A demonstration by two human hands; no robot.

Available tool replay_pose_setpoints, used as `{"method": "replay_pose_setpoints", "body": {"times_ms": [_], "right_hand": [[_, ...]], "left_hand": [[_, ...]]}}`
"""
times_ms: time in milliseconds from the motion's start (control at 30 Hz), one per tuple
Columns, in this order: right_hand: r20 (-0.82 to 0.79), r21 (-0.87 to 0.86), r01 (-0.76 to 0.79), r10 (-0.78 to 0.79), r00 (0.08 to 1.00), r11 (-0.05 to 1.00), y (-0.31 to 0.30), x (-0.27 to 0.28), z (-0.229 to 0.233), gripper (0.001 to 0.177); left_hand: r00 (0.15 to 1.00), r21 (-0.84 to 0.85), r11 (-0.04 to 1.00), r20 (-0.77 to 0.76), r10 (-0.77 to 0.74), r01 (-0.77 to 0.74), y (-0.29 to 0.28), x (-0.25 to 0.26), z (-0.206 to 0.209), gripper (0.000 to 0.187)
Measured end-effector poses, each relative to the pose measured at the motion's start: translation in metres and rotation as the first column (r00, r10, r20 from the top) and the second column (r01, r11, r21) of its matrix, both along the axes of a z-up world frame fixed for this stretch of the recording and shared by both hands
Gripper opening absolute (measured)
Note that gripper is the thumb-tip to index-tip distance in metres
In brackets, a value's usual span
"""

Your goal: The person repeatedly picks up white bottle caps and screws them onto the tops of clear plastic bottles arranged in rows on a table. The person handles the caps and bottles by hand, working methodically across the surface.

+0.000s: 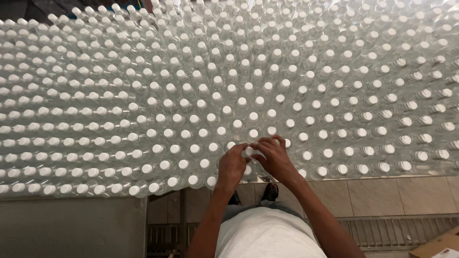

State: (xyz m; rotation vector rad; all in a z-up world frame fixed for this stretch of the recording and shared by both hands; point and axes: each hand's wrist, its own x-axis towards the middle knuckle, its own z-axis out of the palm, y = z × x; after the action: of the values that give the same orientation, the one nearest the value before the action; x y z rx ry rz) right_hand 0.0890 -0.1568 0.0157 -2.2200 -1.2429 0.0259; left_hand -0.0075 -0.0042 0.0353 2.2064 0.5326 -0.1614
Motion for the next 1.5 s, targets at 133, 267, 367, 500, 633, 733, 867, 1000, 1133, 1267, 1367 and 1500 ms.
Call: {"method": "replay_pose_setpoints", "body": {"times_ms": [133, 267, 367, 500, 633, 733, 867, 1000, 1133, 1267, 1367, 1500], "right_hand": [[-0.022, -0.016, -0.015, 0.015, 1.000, 1.000, 0.001, 0.003, 0.002, 0.027], [0.022, -0.044, -0.043, 0.044, 0.999, 0.998, 0.005, 0.007, 0.000, 0.025], [0.054, -0.078, -0.049, 0.053, 0.997, 0.996, 0.006, 0.010, -0.007, 0.026], [0.067, -0.139, -0.033, 0.043, 0.997, 0.990, 0.011, 0.009, -0.005, 0.028], [0.067, -0.170, -0.031, 0.043, 0.997, 0.985, 0.011, 0.010, -0.008, 0.028], [0.121, -0.200, -0.054, 0.079, 0.989, 0.978, 0.009, 0.012, -0.017, 0.029], [0.099, -0.224, -0.061, 0.085, 0.992, 0.973, 0.005, 0.006, -0.007, 0.033], [-0.017, -0.203, -0.036, 0.033, 0.999, 0.979, -0.001, 0.006, 0.016, 0.039], [-0.099, -0.033, 0.016, -0.019, 0.995, 0.999, 0.000, 0.000, 0.044, 0.019], [-0.362, 0.264, 0.015, 0.085, 0.928, 0.964, 0.011, -0.009, 0.061, 0.024], [-0.387, 0.340, -0.005, 0.145, 0.911, 0.940, 0.019, -0.013, 0.080, 0.023], [-0.406, 0.374, -0.050, 0.212, 0.889, 0.926, 0.022, -0.011, 0.098, 0.009]], "left_hand": [[0.999, 0.001, 0.999, 0.015, 0.040, -0.040, -0.002, -0.001, 0.006, 0.036], [0.999, 0.088, 0.996, 0.004, 0.034, -0.034, -0.004, 0.003, -0.004, 0.033], [1.000, 0.165, 0.986, 0.006, 0.028, -0.029, -0.005, 0.007, -0.020, 0.031], [1.000, 0.180, 0.984, -0.009, 0.006, -0.004, -0.002, 0.013, -0.034, 0.018], [0.999, 0.198, 0.980, 0.012, -0.029, 0.026, -0.001, 0.012, -0.039, 0.021], [0.999, 0.245, 0.968, 0.016, -0.051, 0.045, -0.002, 0.009, -0.030, 0.027], [0.997, 0.249, 0.966, -0.012, -0.076, 0.077, -0.003, 0.000, -0.018, 0.043], [1.000, 0.037, 0.999, -0.005, -0.008, 0.008, 0.008, -0.005, -0.007, 0.060], [0.974, -0.280, 0.947, 0.118, 0.195, -0.156, 0.020, -0.007, 0.011, 0.068], [0.959, -0.899, 0.425, 0.023, 0.281, -0.103, 0.014, -0.004, 0.026, 0.088], [0.973, -0.953, 0.287, -0.034, 0.230, -0.101, 0.008, -0.002, 0.030, 0.098], [0.982, -0.946, 0.308, -0.047, 0.185, -0.103, 0.009, -0.003, 0.026, 0.093]]}}
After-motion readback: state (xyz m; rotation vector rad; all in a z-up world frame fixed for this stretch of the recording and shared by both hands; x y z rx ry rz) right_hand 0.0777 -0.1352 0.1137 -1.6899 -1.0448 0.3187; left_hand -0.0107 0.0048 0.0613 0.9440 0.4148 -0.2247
